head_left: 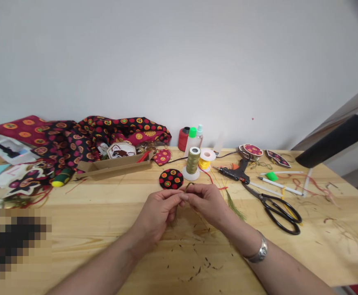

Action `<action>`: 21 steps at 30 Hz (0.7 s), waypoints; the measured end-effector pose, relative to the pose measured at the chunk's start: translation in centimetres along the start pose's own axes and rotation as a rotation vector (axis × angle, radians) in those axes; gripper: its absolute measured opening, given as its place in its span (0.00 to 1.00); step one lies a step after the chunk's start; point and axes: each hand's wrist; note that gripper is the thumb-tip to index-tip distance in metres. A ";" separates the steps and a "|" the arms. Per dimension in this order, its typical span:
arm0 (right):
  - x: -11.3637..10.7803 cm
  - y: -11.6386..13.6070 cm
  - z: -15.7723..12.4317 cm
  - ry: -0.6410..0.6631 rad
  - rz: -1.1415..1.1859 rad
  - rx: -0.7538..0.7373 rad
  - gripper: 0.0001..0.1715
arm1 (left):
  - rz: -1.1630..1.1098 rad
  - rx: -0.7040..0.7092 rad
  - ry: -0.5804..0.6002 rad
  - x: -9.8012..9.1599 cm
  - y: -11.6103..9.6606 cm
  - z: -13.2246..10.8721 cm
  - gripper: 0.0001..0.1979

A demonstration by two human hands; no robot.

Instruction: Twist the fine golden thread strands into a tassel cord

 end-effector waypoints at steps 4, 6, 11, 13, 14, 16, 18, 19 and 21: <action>0.0 0.4 -0.1 0.006 0.048 -0.018 0.11 | 0.017 0.008 0.020 0.0 0.0 0.0 0.07; 0.1 0.6 -0.1 0.008 0.073 -0.020 0.10 | 0.019 0.008 0.016 0.0 0.0 0.0 0.07; 0.1 0.6 0.0 -0.034 0.115 -0.011 0.08 | 0.038 0.018 0.002 0.0 -0.1 0.0 0.07; 0.1 0.6 0.1 -0.083 0.129 0.015 0.07 | 0.050 0.027 -0.001 0.0 0.0 0.1 0.08; 0.1 0.5 0.1 -0.105 0.136 0.029 0.07 | 0.056 0.028 0.000 -0.1 0.1 0.1 0.08; 0.0 0.5 0.2 -0.127 0.145 0.041 0.07 | 0.072 0.032 0.004 -0.2 0.3 0.2 0.09; 0.0 0.5 0.2 -0.125 0.140 0.037 0.08 | 0.090 0.036 0.011 -0.3 0.4 0.2 0.09; 0.0 0.5 0.2 -0.128 0.127 0.034 0.08 | 0.096 0.038 0.013 -0.3 0.4 0.2 0.09; -0.1 0.6 0.2 -0.148 0.079 0.029 0.08 | 0.100 0.031 0.019 -0.2 0.3 0.2 0.10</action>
Point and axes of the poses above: each hand's wrist, its own z-axis towards the middle knuckle, its own x-axis out of the palm, y = z × x, and after that the axes turned 10 degrees about y, right-handed
